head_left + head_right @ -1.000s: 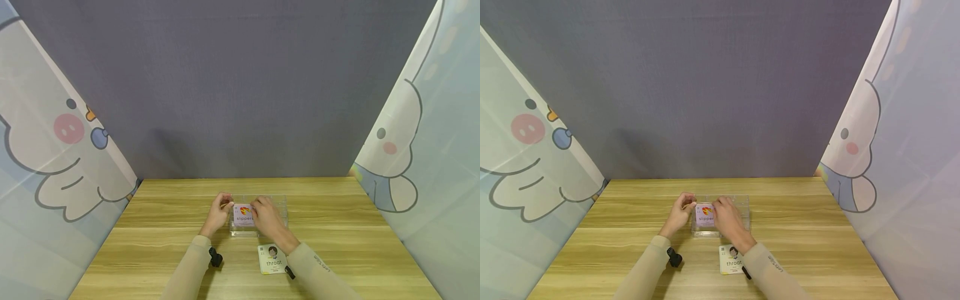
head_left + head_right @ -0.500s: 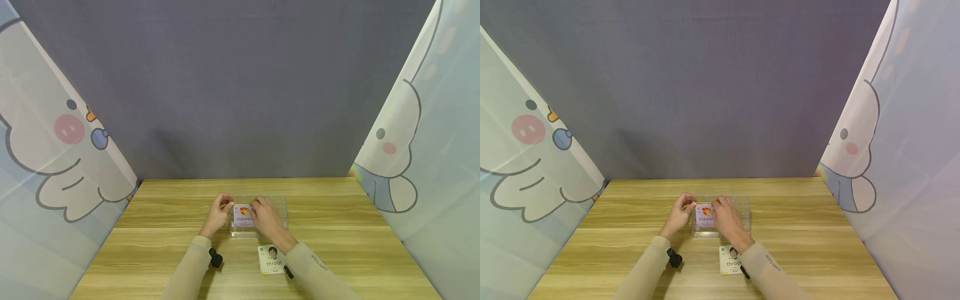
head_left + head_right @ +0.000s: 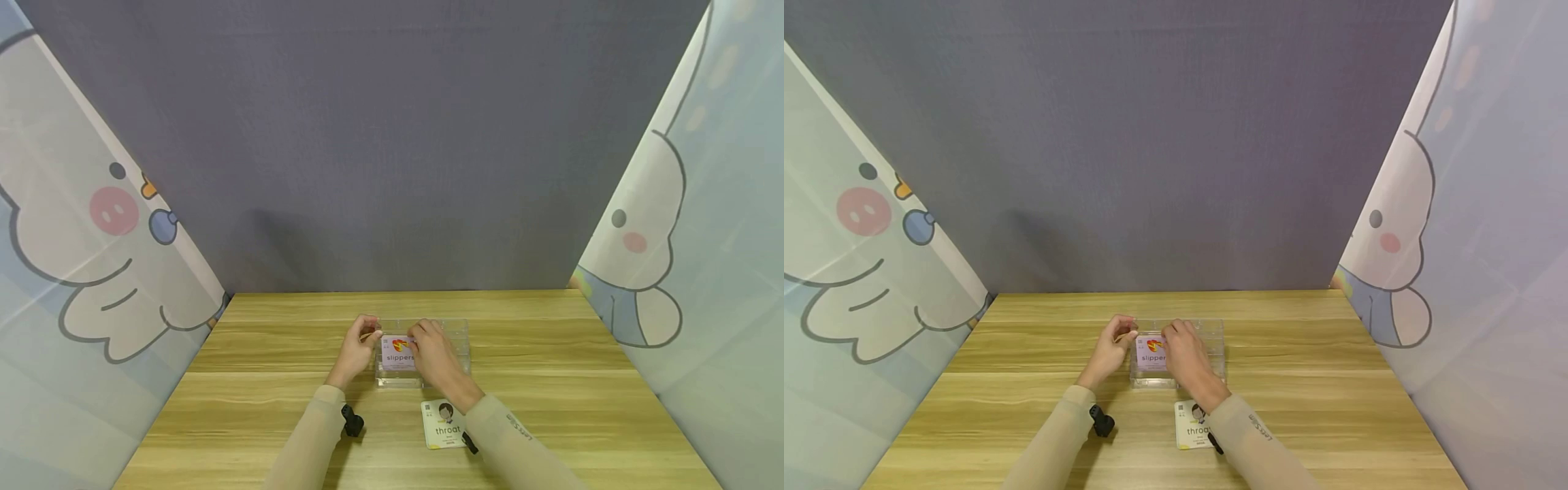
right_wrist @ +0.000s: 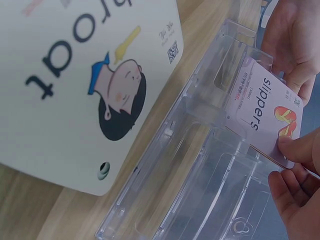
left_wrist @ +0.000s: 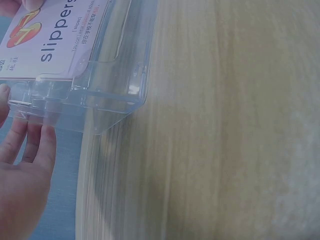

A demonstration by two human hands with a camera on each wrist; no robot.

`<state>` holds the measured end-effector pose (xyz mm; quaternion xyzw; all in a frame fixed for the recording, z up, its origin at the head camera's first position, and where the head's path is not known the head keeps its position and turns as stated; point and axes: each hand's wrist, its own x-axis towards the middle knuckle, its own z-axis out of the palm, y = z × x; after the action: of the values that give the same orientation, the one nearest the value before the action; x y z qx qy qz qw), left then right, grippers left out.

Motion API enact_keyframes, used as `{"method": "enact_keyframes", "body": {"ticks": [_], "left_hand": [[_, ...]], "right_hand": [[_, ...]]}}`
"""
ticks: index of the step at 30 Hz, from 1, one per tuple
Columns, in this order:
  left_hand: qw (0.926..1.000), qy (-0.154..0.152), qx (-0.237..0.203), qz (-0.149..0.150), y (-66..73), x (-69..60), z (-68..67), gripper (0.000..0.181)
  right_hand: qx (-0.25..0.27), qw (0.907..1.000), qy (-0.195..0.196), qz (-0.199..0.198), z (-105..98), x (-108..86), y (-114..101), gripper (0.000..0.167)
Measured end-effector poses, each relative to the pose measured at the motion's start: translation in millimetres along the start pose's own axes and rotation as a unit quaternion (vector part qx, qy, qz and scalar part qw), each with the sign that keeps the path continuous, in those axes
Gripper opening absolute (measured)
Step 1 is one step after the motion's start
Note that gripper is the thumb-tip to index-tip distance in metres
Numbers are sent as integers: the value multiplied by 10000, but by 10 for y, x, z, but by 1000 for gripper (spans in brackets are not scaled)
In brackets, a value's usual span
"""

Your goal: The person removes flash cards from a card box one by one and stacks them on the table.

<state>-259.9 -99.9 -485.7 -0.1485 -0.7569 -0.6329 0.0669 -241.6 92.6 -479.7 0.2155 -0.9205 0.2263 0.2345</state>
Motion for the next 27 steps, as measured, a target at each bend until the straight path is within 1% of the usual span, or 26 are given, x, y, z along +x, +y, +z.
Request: {"method": "enact_keyframes", "body": {"ticks": [8,14,24,27], "left_hand": [[10000,-30,-33,32,-7,-4,3,23],[9999,-42,79,76,-12,2,-5,23],[9999,-98,112,4,-1,4,-22,24],[9998,-89,167,-17,-27,11,-21,23]], "right_hand": [[-15,10000,-6,12,-6,4,0,13],[-21,9999,-146,71,-30,34,-9,14],[25,9992,-390,52,-64,82,-11,15],[71,9991,-409,73,-84,92,-17,16]]}}
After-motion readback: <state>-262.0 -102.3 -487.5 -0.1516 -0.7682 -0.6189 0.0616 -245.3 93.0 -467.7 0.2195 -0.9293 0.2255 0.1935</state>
